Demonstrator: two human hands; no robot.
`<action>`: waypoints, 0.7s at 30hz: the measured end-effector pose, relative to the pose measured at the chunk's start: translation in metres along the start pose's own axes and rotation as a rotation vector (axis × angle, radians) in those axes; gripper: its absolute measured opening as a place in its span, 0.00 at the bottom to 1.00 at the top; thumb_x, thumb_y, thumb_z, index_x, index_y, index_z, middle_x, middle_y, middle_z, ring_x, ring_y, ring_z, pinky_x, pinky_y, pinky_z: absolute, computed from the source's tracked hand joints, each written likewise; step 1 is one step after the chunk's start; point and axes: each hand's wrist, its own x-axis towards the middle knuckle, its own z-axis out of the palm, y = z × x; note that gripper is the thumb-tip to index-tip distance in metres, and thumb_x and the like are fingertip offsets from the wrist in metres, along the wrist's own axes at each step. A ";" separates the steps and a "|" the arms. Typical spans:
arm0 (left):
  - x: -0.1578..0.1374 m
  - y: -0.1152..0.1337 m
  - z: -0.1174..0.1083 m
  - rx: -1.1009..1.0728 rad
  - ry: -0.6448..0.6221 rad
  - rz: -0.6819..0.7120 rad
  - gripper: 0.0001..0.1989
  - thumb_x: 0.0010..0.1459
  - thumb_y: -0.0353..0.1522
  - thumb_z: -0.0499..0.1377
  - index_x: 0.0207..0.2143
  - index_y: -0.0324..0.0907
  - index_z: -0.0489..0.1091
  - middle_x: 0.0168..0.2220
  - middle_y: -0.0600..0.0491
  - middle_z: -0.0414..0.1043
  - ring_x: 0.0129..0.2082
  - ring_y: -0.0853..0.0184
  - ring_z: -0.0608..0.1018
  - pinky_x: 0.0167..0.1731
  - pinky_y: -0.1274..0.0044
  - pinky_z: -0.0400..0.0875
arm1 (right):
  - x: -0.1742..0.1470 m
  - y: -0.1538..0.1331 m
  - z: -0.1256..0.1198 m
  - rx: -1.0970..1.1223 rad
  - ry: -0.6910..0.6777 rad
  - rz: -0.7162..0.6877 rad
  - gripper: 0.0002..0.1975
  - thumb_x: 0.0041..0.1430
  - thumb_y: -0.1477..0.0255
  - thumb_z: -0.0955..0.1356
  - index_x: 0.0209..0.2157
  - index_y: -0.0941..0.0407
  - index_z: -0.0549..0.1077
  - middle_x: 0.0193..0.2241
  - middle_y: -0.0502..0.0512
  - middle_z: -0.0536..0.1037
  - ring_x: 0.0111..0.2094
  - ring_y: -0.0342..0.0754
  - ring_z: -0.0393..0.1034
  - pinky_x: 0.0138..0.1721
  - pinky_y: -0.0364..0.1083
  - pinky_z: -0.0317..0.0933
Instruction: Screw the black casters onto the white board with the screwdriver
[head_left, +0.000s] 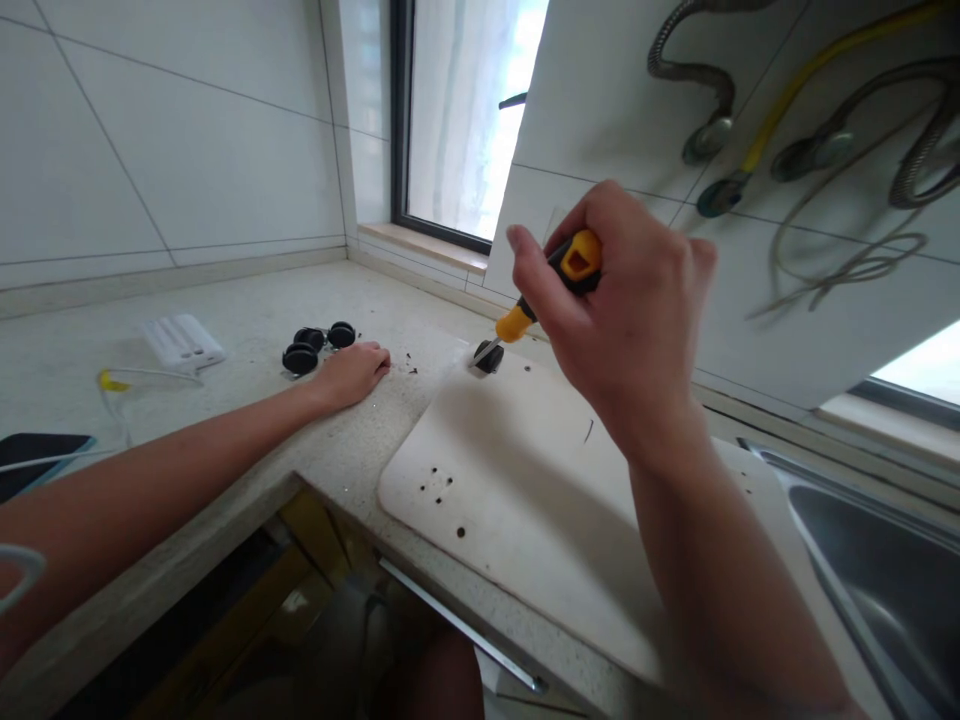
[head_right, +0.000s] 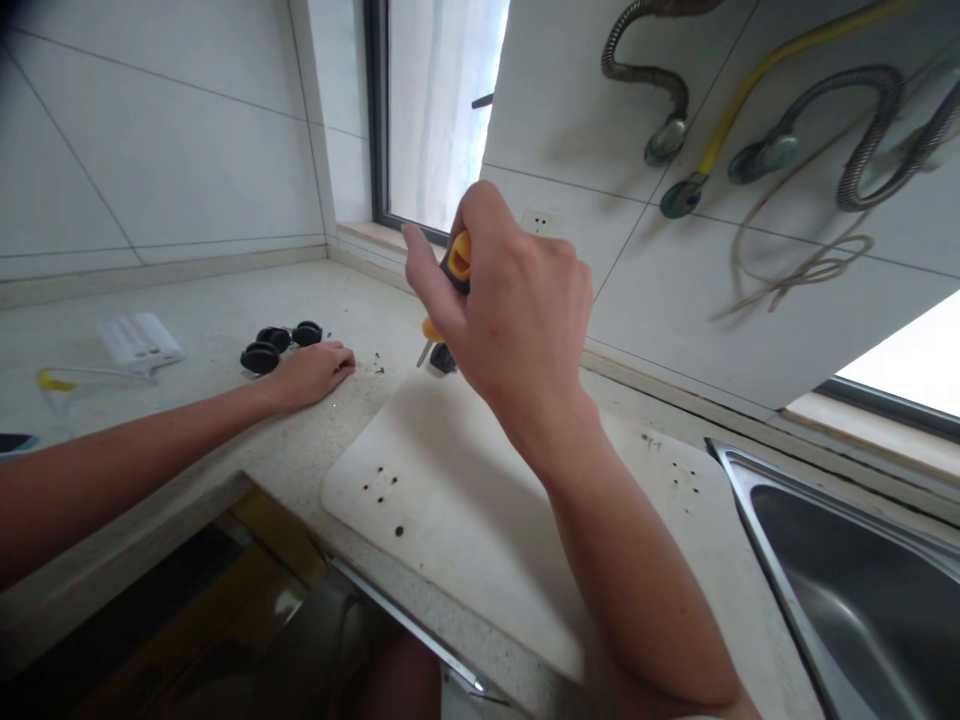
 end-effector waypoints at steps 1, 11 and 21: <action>0.000 0.002 0.000 -0.031 0.017 -0.007 0.12 0.67 0.35 0.57 0.36 0.41 0.79 0.46 0.38 0.82 0.49 0.48 0.83 0.52 0.62 0.74 | -0.001 0.000 0.001 0.010 -0.002 -0.003 0.19 0.71 0.56 0.72 0.31 0.51 0.67 0.24 0.47 0.70 0.25 0.44 0.61 0.33 0.48 0.52; -0.008 0.047 -0.046 -0.811 0.142 0.050 0.20 0.64 0.44 0.68 0.52 0.42 0.76 0.44 0.44 0.86 0.44 0.58 0.87 0.47 0.65 0.82 | 0.000 0.011 0.010 0.281 0.190 0.079 0.16 0.71 0.60 0.73 0.31 0.50 0.68 0.24 0.45 0.72 0.24 0.44 0.64 0.31 0.49 0.58; -0.024 0.071 -0.063 -1.122 0.119 0.047 0.17 0.58 0.43 0.75 0.44 0.43 0.84 0.43 0.47 0.85 0.45 0.60 0.83 0.50 0.65 0.81 | -0.003 0.009 0.016 0.417 0.188 0.131 0.16 0.72 0.59 0.72 0.32 0.49 0.68 0.26 0.46 0.72 0.25 0.45 0.68 0.28 0.50 0.58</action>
